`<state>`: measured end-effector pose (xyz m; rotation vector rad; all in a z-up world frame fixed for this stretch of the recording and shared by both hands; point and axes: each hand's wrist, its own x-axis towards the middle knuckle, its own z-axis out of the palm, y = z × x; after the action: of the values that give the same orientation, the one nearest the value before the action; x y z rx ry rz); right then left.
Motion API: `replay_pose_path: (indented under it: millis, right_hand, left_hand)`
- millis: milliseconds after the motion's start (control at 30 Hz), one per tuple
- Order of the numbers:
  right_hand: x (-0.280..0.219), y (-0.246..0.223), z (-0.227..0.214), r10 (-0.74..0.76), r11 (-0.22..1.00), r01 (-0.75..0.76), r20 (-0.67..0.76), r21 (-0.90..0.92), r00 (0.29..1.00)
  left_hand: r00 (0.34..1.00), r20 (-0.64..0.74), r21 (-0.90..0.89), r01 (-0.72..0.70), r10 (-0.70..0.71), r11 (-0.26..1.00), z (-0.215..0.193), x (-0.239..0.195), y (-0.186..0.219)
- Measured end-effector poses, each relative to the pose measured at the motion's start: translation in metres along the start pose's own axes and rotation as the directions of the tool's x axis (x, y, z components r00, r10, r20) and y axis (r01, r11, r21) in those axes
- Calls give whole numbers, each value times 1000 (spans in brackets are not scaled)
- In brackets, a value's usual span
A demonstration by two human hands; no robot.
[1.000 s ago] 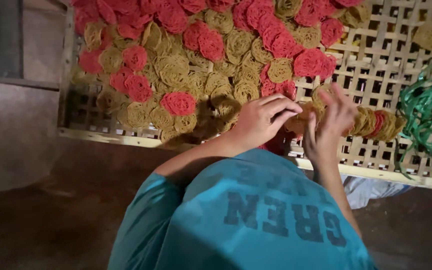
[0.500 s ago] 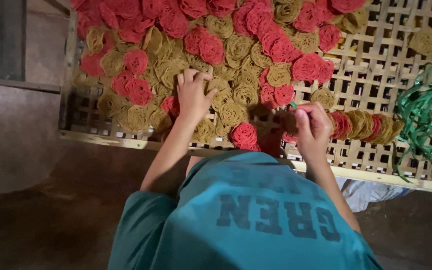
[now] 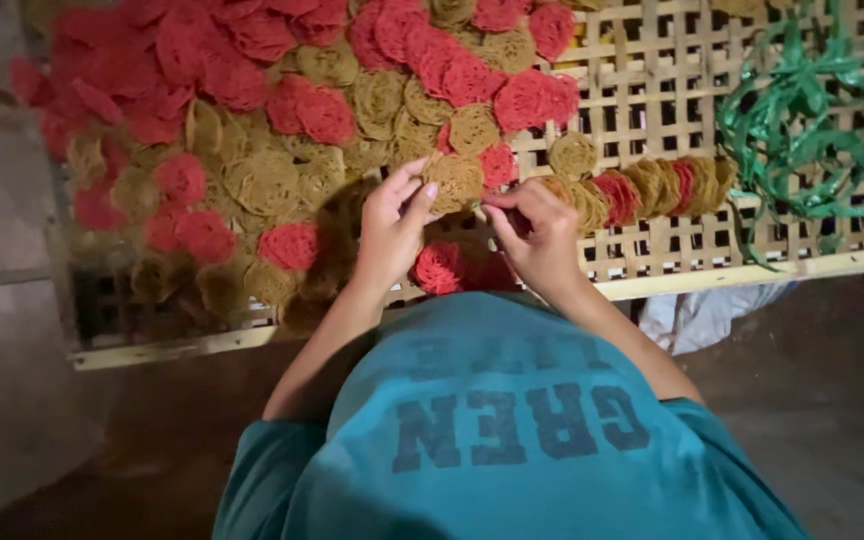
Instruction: The person repeatedly picks up small bundles of red and brown noodles from a wooden lattice tray and ties them with a green plastic strip. The tied bundles are placed back onto the tray in a row.
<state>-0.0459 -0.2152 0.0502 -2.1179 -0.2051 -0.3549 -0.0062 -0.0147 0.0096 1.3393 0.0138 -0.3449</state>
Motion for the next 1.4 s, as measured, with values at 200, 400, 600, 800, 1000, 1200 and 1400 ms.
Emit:
replay_pose_path:
  millis: [200,400,600,800,1000,1200,1400]
  right_hand:
    - [1,-2,0,10,1000,-10,-11,-20,1000]
    - [1,2,5,34,999,-34,-17,-25,999]
    - [0,7,7,-42,997,41,-14,-68,999]
    - [-1,10,7,-7,1000,8,-31,20,999]
    - [2,8,-18,146,983,-155,91,103,985]
    - [7,1,-39,10,924,34,114,-381,993]
    - [16,-17,-37,-175,844,189,76,-501,982]
  left_hand:
    - [990,36,195,-142,137,971,13,-4,6]
    - [989,6,237,-148,151,960,20,-9,11]
    - [970,92,189,-240,226,952,23,-16,11]
    - [980,36,365,-197,198,910,30,-12,9]
    - [864,238,656,-480,444,583,36,-12,35]
    - [892,240,585,-447,383,677,48,-5,59]
    - [877,323,580,-481,356,657,32,8,69]
